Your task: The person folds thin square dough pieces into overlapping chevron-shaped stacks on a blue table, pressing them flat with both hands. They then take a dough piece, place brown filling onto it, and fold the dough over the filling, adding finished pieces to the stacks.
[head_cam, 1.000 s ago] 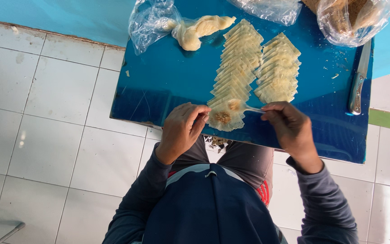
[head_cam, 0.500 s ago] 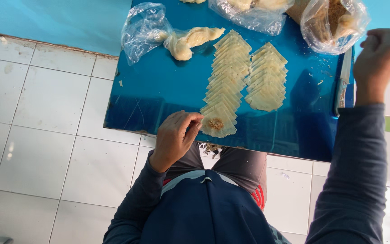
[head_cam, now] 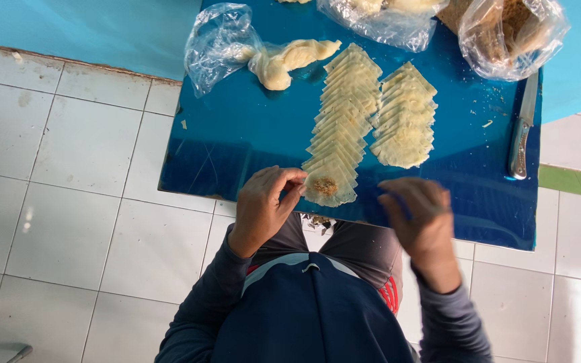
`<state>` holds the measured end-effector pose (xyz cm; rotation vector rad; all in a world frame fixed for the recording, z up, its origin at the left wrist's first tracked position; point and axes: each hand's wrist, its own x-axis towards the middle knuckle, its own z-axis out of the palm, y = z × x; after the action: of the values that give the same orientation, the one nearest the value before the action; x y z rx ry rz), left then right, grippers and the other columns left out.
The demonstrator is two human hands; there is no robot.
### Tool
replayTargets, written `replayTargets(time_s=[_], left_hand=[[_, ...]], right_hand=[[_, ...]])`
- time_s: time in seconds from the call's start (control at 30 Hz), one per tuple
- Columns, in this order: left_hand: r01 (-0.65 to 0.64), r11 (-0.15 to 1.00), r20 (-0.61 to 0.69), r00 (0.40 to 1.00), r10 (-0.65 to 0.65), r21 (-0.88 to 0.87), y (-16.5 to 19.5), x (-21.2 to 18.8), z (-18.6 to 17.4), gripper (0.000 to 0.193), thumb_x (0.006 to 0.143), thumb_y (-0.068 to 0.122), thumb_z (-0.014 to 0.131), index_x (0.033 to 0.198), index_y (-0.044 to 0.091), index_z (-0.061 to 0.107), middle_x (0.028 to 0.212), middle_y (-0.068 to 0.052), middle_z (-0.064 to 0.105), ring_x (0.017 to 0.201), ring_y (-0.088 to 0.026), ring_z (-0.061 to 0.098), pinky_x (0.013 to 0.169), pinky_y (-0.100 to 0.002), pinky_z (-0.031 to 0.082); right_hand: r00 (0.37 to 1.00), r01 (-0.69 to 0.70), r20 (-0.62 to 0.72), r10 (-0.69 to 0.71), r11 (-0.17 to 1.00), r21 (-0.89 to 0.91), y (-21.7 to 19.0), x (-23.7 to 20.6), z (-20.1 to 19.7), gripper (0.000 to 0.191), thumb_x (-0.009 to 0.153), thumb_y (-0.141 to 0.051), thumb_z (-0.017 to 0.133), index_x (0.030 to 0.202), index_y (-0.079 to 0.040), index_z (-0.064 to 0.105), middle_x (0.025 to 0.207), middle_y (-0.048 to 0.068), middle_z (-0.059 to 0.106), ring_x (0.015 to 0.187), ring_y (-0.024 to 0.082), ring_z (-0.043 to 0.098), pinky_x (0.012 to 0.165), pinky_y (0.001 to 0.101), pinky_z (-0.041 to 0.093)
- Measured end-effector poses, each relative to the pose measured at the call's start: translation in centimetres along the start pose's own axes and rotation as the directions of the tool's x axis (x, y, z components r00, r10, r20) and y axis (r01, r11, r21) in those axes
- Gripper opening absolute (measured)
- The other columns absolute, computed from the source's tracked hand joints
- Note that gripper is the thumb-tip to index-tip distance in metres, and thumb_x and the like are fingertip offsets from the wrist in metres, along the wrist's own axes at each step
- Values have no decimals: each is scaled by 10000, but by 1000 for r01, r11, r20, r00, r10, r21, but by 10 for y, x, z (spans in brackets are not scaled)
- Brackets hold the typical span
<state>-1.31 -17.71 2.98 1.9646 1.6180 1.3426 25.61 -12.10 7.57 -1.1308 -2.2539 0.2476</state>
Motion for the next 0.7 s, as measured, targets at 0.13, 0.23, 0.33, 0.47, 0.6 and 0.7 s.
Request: replayTargets(time_s=[0.13, 0.23, 0.33, 0.47, 0.6, 0.7], left_hand=[[-15, 999, -25, 1000, 16, 48, -1, -3, 6, 189, 958, 115, 752, 1129, 98, 674, 882, 2, 729, 804, -166, 725, 974, -414, 549], [3, 998, -27, 1000, -1, 57, -1, -4, 9, 193, 969, 121, 744, 1145, 96, 669, 904, -1, 738, 823, -162, 735, 1004, -435, 545], [13, 998, -22, 1000, -12, 63, 1, -6, 7, 200, 974, 117, 740, 1155, 88, 660, 910, -12, 732, 831, -179, 729, 1006, -436, 544], [9, 996, -39, 999, -5, 87, 4, -5, 7, 201, 971, 107, 744, 1151, 86, 657, 908, -22, 731, 806, -171, 724, 880, -389, 563], [39, 998, -41, 998, -37, 51, 8, -5, 9, 204, 982, 82, 731, 1169, 67, 650, 991, -61, 732, 833, -168, 740, 666, -282, 583], [64, 998, -31, 997, -64, -1, 11, -7, 11, 219, 992, 70, 718, 1197, 58, 641, 1041, -78, 719, 861, -169, 754, 657, -267, 602]], right_hand=[[998, -58, -25, 58, 998, 25, -25, -10, 23, 219, 884, -129, 792, 1094, -87, 748, 1090, 72, 703, 1005, 271, 627, 889, 389, 453], [996, -70, -58, 67, 996, -50, -31, -13, 34, 229, 886, -160, 800, 1098, -90, 748, 1103, 68, 668, 1026, 271, 589, 913, 396, 429], [996, -78, -50, 74, 994, -79, -34, -15, 42, 209, 891, -182, 805, 1074, -102, 744, 1089, 62, 651, 1016, 262, 571, 897, 394, 413], [996, -81, -46, 77, 993, -86, -35, -13, 48, 161, 903, -171, 794, 1037, -108, 732, 1070, 49, 651, 1005, 252, 571, 899, 395, 415], [997, -70, -44, 68, 997, -38, -34, -12, 47, 124, 915, -143, 775, 1016, -100, 716, 1044, 40, 677, 979, 238, 594, 882, 387, 409], [995, -99, -19, 100, 994, 36, -33, -11, 46, 109, 930, -114, 760, 1018, -91, 699, 1001, 37, 711, 934, 234, 628, 866, 379, 411]])
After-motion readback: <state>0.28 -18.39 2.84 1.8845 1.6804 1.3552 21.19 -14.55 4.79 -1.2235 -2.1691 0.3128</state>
